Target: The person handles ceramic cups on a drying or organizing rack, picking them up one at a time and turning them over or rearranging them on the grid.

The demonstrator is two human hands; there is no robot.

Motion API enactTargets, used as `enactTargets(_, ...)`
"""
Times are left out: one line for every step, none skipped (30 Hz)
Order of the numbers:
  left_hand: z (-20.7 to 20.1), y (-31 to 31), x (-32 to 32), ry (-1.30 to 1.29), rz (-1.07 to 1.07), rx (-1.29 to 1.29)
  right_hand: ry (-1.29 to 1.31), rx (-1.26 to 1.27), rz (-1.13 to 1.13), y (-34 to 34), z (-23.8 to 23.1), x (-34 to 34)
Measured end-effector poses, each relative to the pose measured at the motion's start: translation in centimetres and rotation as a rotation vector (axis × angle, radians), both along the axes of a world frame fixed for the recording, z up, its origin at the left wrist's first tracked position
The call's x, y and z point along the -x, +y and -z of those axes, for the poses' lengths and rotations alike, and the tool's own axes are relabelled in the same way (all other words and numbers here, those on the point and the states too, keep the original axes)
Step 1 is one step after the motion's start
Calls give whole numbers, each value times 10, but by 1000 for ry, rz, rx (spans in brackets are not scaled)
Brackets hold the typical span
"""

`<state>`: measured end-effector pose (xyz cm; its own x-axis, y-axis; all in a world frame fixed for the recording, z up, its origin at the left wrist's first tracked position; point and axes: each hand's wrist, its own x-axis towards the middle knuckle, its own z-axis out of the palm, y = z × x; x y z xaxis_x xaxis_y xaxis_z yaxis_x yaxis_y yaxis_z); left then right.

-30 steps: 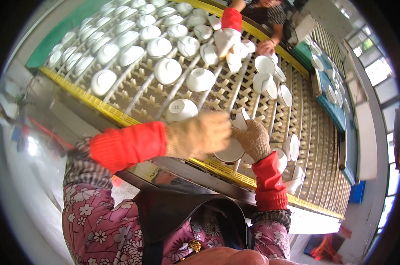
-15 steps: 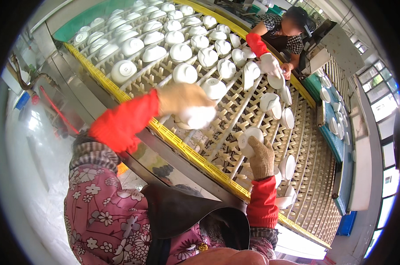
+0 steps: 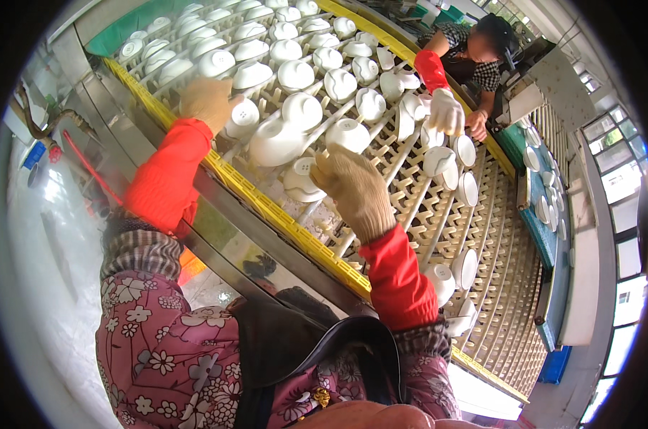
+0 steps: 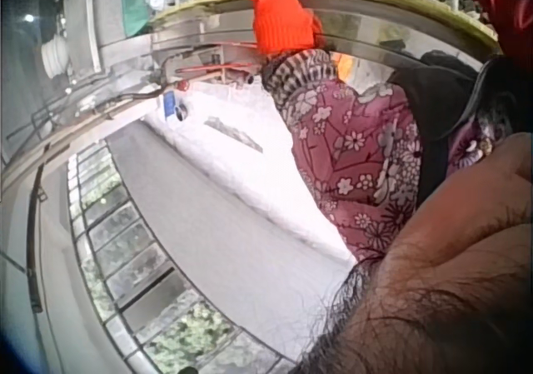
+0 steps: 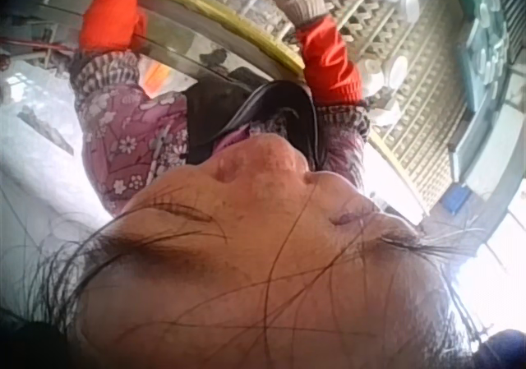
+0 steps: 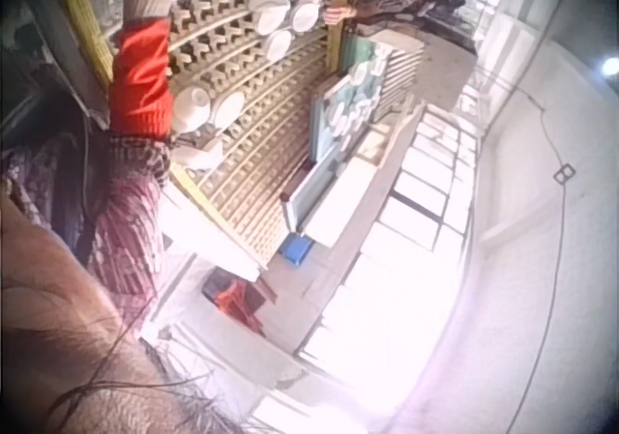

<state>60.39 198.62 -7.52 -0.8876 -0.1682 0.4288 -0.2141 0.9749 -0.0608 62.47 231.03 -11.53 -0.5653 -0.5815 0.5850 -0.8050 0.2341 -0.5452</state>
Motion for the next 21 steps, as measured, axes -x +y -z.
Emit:
enactTargets(0,2,-8,40,-13,-5,173,10,132,7,5,-19)
enactTargets(-6,3,-8,-50,-43,-79,-10,81,112,23,6,-28)
enactTargets(-8,3,-13,-60,-34,-72,-191,161,97,43,3,-38)
enactTargets(-7,2,-13,-10,11,-36,-975,536,276,56,-10,-51)
enactTargets(-6,1,-12,41,60,0,-846,575,341,78,2,-55)
enactTargets(-7,12,-10,98,130,34,-482,344,480,114,15,-59)
enactTargets(-8,14,-12,122,216,34,-574,340,650,126,-3,-70)
enactTargets(-12,32,-12,155,345,-2,-435,243,872,159,11,-79)
enactTargets(-14,45,-14,181,455,-29,-475,-123,1000,191,5,-81)
enactTargets(-5,49,-9,290,609,37,-176,-227,1101,211,14,-91)
enactTargets(-3,64,-4,258,694,63,126,-343,1190,229,28,-102)
enactTargets(2,81,0,196,744,29,31,-262,1185,242,35,-110)
enactTargets(7,97,0,129,775,2,23,-246,1191,232,25,-113)
enactTargets(12,114,0,67,796,30,-230,-352,1172,219,11,-112)
enactTargets(17,137,1,6,824,50,-481,-462,1145,212,1,-113)
enactTargets(19,163,2,115,985,30,-378,-501,1220,217,21,-108)
enactTargets(26,180,6,160,1074,-22,-340,-492,1232,212,22,-103)
enactTargets(34,200,7,112,1093,-35,-352,-518,1241,212,26,-96)
enactTargets(36,219,2,59,1114,-50,-370,-545,1251,214,30,-91)
enactTargets(39,234,-4,69,1159,-20,-356,-519,1251,219,33,-87)
enactTargets(41,247,-13,77,1202,10,-342,-495,1249,225,35,-85)
